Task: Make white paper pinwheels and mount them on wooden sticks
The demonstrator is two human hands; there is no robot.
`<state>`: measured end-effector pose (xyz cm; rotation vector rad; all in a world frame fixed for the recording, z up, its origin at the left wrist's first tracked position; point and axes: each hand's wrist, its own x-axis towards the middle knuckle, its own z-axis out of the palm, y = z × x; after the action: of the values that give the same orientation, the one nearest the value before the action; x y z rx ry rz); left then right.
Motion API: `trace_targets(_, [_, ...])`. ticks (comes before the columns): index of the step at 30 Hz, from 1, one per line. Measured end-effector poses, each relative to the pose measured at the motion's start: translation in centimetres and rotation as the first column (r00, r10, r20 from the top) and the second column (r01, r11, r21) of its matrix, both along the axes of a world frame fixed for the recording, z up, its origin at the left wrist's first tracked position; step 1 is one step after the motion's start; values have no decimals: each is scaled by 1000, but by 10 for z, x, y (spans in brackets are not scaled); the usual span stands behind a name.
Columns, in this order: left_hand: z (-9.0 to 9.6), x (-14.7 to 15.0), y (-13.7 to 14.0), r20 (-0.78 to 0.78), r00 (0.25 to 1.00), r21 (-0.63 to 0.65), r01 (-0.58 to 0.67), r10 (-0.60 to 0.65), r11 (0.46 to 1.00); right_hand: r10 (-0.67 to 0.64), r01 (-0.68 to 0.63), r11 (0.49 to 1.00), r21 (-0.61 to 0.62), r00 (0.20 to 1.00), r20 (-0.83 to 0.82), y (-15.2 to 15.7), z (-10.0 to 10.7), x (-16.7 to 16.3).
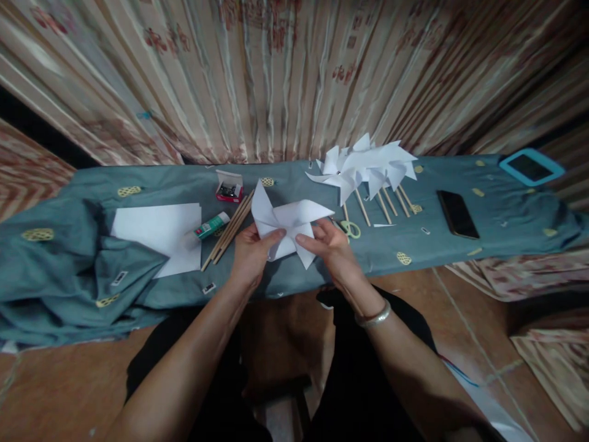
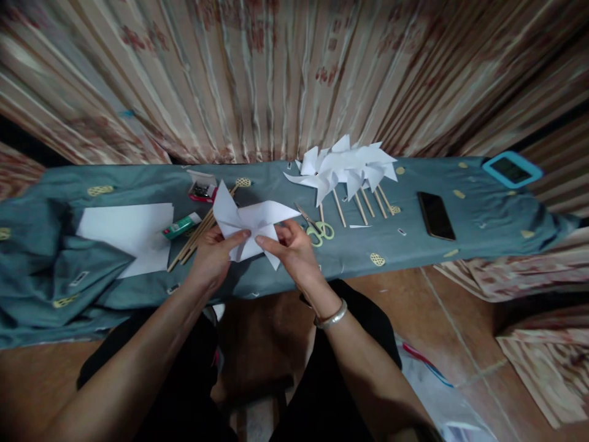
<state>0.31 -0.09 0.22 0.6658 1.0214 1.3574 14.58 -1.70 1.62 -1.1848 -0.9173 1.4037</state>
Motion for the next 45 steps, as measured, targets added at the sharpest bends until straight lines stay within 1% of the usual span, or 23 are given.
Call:
trace_targets(3, [0,6,-4,-68,997,13,23,-22,1000,-42,40,999,-32,997,-61,3,-1,-6])
trace_targets(9, [-2,10,-3,-141,990,37,17,-12,999,-89,91,995,35,994,-63,6,-7,-8])
trace_targets(17, [-9,7,-2,-248,969,59,9,5,998,-90,91,995,32,996,-23,8,-14,-9])
trace_targets(23, [-12,5,-1,-248,969,51,6,7,999,-72,72,997,2,997,-13,7,-11,-10])
trace_targets(28, [-11,4,1,-237,971,64,-7,22,998,-80,82,996,22,995,-51,6,-6,-13])
trace_targets(31, [-10,7,-1,-226,974,60,1,13,998,-90,92,995,34,994,-58,6,-6,-15])
trace_targets(35, [-6,12,-3,-149,989,35,21,-15,999,-115,117,993,18,991,-63,7,-9,-16])
trace_targets(39, [-4,14,-5,-68,997,7,19,-18,1000,-128,129,992,2,985,-117,7,-12,-15])
trace_targets(45, [-6,15,-6,-36,999,-26,-2,1,1000,-130,130,991,-9,985,-114,6,-14,-16])
